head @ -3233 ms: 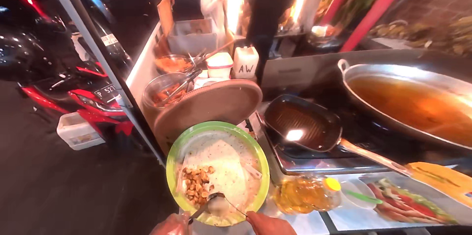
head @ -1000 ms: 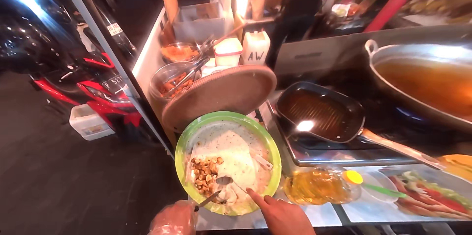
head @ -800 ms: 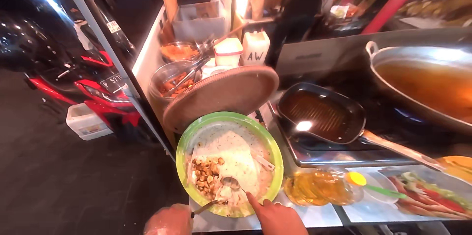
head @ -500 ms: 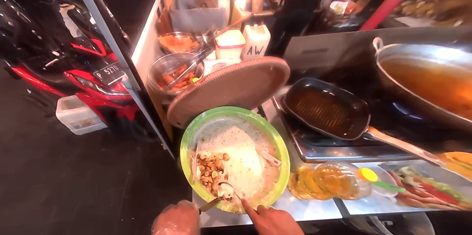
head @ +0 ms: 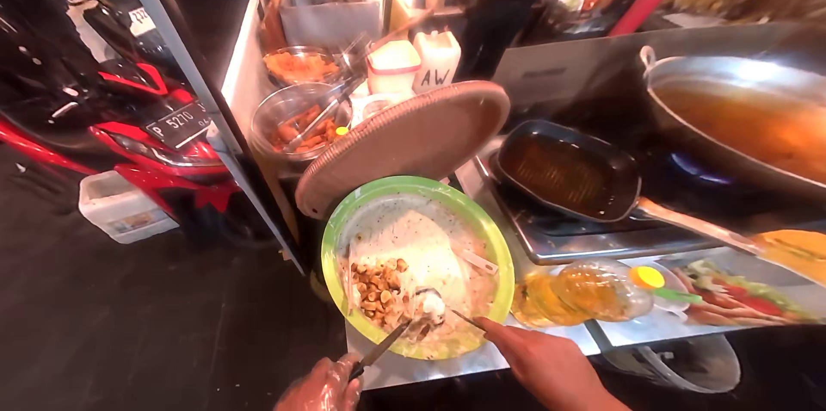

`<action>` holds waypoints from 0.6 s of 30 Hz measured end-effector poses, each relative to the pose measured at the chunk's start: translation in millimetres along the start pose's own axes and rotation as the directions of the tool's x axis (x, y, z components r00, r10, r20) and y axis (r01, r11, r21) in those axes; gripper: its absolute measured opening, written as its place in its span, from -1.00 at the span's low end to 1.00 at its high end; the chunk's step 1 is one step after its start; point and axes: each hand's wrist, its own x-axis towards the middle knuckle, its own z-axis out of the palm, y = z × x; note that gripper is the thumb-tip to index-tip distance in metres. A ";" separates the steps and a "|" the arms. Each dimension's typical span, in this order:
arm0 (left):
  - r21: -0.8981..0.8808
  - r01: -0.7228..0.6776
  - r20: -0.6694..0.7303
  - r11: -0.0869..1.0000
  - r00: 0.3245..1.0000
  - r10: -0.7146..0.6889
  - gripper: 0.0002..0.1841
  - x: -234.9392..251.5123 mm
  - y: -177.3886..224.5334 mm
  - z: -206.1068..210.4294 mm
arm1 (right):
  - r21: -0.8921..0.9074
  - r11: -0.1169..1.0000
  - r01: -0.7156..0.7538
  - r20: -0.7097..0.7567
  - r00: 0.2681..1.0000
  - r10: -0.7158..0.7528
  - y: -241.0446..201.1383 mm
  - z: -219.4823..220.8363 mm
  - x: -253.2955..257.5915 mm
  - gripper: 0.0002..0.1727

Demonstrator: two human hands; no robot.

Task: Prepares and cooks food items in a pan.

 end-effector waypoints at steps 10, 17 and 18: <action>-0.084 0.002 -0.063 0.996 0.998 -0.007 -0.50 -10.3 -9.5 2.1 | -0.272 0.906 0.323 0.178 0.943 -0.283 31.1 -13.6 20.5 -0.29; -0.231 0.018 -0.070 0.973 0.997 -0.035 -0.50 -14.3 -7.8 24.0 | -0.227 0.838 0.496 0.167 0.867 -0.469 60.1 -22.4 19.6 -0.55; -0.234 0.015 -0.069 0.972 0.997 -0.032 -0.50 -14.1 -7.9 25.8 | -0.217 0.839 0.499 0.178 0.865 -0.469 60.3 -24.8 21.1 -0.58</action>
